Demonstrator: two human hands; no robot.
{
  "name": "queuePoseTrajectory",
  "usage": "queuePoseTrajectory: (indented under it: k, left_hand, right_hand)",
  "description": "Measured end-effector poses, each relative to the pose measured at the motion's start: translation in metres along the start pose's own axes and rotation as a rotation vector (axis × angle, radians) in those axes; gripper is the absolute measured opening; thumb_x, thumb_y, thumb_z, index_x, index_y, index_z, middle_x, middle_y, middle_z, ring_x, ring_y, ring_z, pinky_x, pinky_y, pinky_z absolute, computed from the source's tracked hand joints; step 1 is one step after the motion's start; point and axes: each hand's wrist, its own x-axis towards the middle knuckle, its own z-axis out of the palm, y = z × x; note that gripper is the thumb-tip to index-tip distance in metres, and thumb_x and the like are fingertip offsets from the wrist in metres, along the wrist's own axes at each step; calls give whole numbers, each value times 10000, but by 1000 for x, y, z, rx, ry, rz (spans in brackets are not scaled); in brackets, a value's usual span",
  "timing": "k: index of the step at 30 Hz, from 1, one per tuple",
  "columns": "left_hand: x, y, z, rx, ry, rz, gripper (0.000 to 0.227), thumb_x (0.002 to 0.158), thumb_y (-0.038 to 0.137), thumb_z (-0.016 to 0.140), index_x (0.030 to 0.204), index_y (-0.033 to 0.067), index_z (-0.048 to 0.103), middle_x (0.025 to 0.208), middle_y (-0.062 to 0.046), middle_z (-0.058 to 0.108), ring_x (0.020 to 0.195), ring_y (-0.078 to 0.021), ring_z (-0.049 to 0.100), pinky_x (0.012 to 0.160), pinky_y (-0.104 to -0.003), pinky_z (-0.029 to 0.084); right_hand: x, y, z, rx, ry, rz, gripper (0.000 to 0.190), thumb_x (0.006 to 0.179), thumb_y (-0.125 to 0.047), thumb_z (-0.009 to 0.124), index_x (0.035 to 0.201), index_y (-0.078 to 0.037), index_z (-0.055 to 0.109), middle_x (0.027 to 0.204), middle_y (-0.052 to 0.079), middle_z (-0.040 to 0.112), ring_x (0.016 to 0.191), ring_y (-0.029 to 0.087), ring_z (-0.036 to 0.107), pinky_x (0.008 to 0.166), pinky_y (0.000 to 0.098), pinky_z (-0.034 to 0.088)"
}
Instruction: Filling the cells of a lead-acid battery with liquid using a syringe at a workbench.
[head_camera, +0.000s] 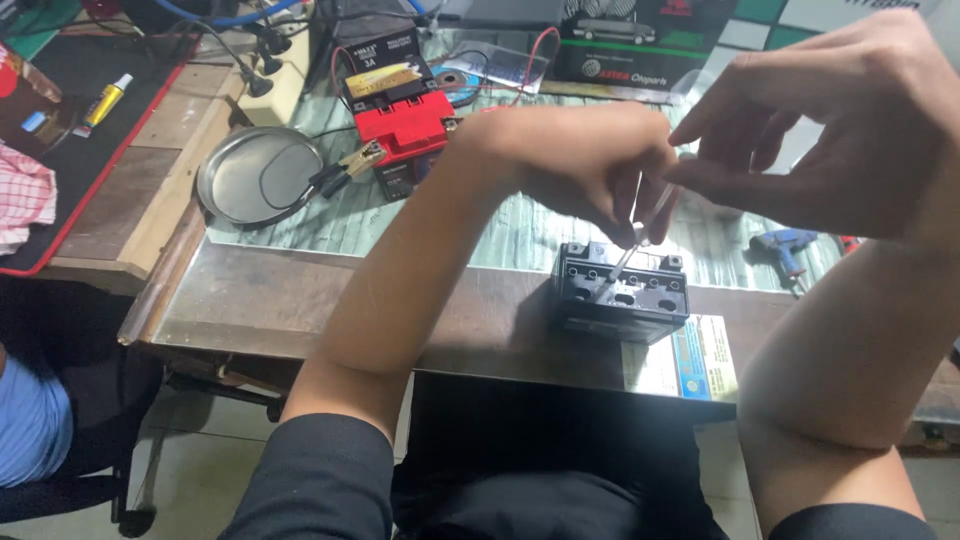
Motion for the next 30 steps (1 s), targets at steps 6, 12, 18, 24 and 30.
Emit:
queuePoseTrajectory:
  k: [6, 12, 18, 24, 30]
  left_hand:
    - [-1, 12, 5, 224, 106, -73, 201, 748, -5, 828, 788, 192, 805, 791, 40, 804, 746, -96, 779, 625, -265, 577]
    - [-10, 9, -1, 259, 217, 187, 75, 870, 158, 815, 871, 215, 767, 818, 51, 751, 762, -104, 740, 595, -265, 553]
    - [-20, 24, -13, 230, 486, 475, 197, 844, -128, 814, 887, 47, 735, 879, -67, 770, 737, -141, 759, 608, -232, 636]
    - [-12, 24, -9, 375, 846, 357, 137, 889, 51, 852, 871, 87, 721, 931, -68, 767, 676, -122, 735, 542, -217, 635]
    - [6, 25, 0, 600, 1121, 420, 140, 955, 171, 728, 833, 109, 695, 844, -10, 678, 617, -176, 654, 537, -329, 511]
  right_hand:
    - [-3, 0, -3, 23, -43, 67, 192, 857, -224, 835, 946, -76, 750, 690, 9, 742, 593, 128, 716, 663, 269, 618]
    - [-5, 0, -3, 87, -122, 254, 410, 675, -308, 909, 1010, -153, 731, 685, 7, 798, 585, 109, 794, 646, 253, 674]
    - [-6, -9, -11, 169, -58, 226, 398, 698, -216, 920, 933, -72, 632, 726, -1, 751, 578, 102, 738, 611, 231, 638]
    - [-8, -13, -12, 42, 101, 173, 490, 852, -173, 897, 1153, 82, 605, 911, 157, 710, 762, 220, 722, 654, 318, 625]
    - [-4, 1, -11, 10, 39, -111, 824, 888, -195, 765, 1425, 190, 272, 1309, 349, 499, 1222, 467, 616, 1155, 655, 477]
